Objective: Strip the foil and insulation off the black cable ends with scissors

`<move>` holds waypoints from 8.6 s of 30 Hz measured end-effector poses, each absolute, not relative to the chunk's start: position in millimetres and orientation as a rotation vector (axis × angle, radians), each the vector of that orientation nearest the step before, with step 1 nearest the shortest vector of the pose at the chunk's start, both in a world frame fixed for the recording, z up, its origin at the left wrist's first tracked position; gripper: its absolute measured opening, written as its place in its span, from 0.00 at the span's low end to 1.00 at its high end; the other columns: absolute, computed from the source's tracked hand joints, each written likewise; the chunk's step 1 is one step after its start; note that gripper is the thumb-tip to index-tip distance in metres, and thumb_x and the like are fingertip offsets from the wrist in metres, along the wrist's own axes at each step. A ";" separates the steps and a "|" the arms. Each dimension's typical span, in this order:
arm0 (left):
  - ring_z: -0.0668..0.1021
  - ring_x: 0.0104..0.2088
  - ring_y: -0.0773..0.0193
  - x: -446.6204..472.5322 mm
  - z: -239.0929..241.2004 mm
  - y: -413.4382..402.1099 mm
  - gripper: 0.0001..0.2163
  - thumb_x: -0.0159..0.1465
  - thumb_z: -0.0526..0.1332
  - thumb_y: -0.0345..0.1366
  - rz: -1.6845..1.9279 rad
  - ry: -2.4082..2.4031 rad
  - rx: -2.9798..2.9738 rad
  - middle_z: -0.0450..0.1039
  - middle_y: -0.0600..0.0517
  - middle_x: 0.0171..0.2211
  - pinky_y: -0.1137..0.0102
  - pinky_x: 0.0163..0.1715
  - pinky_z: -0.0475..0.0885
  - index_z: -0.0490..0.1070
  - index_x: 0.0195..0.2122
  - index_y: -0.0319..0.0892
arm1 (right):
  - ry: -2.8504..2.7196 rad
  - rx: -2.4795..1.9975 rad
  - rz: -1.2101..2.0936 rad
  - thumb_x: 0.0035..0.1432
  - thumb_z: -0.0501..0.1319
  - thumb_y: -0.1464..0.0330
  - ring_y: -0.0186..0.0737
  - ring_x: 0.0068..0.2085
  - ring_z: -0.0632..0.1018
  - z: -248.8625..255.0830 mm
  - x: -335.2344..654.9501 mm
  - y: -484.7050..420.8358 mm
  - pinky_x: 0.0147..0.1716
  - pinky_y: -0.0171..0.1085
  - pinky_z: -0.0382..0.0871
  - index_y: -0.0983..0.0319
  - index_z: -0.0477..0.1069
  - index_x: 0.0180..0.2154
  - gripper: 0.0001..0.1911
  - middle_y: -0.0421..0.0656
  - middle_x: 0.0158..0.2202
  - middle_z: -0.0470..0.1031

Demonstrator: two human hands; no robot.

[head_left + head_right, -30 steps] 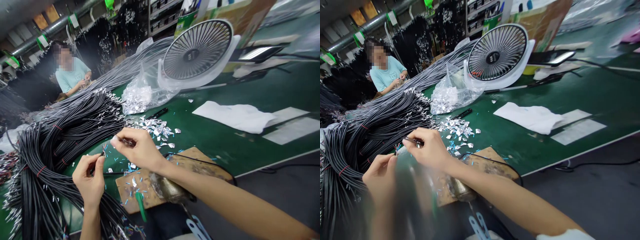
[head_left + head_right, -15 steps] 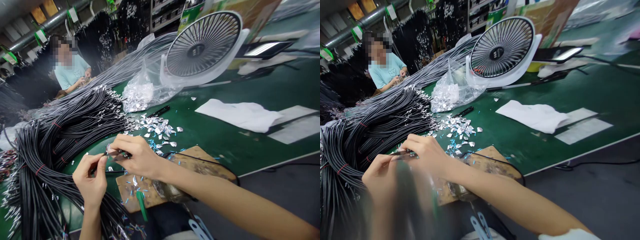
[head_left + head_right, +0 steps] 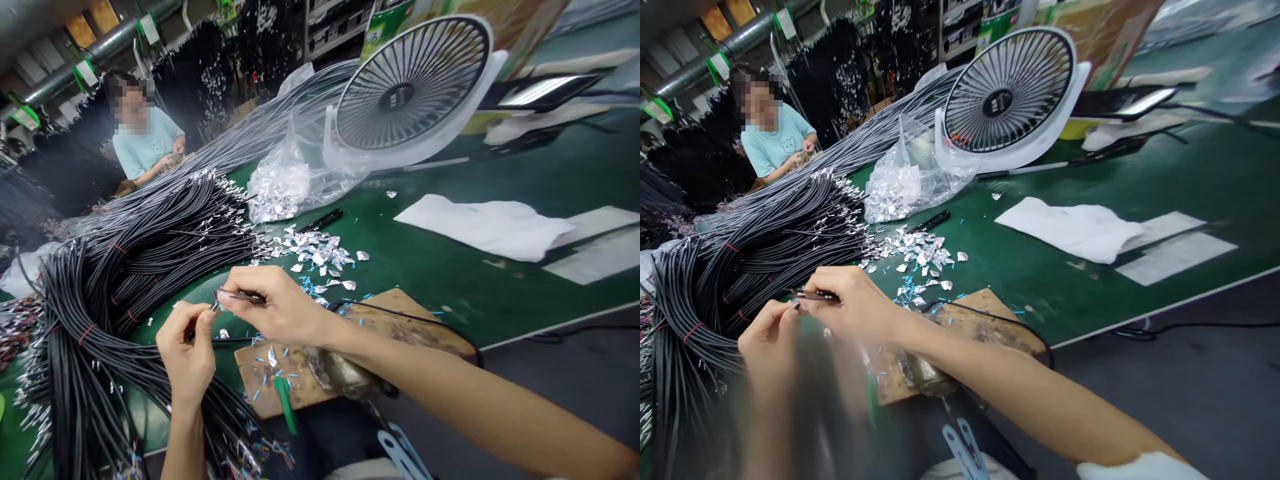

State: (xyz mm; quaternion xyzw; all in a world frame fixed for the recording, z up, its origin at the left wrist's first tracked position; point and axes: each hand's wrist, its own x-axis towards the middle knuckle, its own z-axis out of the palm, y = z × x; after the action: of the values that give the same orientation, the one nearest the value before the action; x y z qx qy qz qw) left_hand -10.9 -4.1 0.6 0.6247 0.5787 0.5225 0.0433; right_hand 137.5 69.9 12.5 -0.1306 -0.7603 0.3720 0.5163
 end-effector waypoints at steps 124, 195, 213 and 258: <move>0.66 0.24 0.72 0.6 0.4 -4.1 0.05 0.57 0.63 0.27 1.735 1.907 2.111 0.64 0.58 0.22 0.77 0.23 0.62 0.70 0.26 0.42 | -1.402 -0.595 1.423 0.48 0.58 0.72 0.32 0.27 0.72 12.9 132.7 64.1 0.26 0.32 0.65 0.64 0.79 0.34 0.13 0.41 0.28 0.77; 0.72 0.22 0.70 -3.7 -3.8 -8.2 0.10 0.63 0.59 0.39 1.551 1.943 1.835 0.71 0.54 0.22 0.76 0.21 0.66 0.73 0.28 0.40 | -1.620 -0.485 1.038 0.50 0.64 0.70 0.38 0.35 0.82 2.2 141.3 55.5 0.35 0.35 0.76 0.60 0.72 0.52 0.24 0.43 0.37 0.81; 0.75 0.25 0.68 -8.9 -9.5 -2.2 0.11 0.63 0.59 0.38 1.712 2.007 1.662 0.76 0.52 0.30 0.74 0.26 0.70 0.75 0.44 0.43 | -1.800 -0.337 1.032 0.51 0.59 0.74 0.32 0.28 0.73 0.1 136.7 57.7 0.29 0.31 0.68 0.62 0.69 0.55 0.27 0.40 0.31 0.77; 0.71 0.29 0.72 -5.3 -2.0 -6.6 0.08 0.62 0.59 0.27 1.710 1.617 2.083 0.71 0.57 0.28 0.77 0.28 0.65 0.76 0.36 0.46 | -1.424 -0.434 1.666 0.54 0.63 0.59 0.26 0.19 0.64 19.5 141.6 58.4 0.20 0.30 0.57 0.63 0.67 0.27 0.14 0.33 0.17 0.64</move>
State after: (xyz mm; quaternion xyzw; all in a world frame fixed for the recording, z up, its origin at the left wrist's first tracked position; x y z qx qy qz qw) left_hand -5.3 -6.6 -2.0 0.6628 0.5145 0.5440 -0.0005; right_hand 141.6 58.4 19.5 -0.1745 -0.5729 0.6701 0.4385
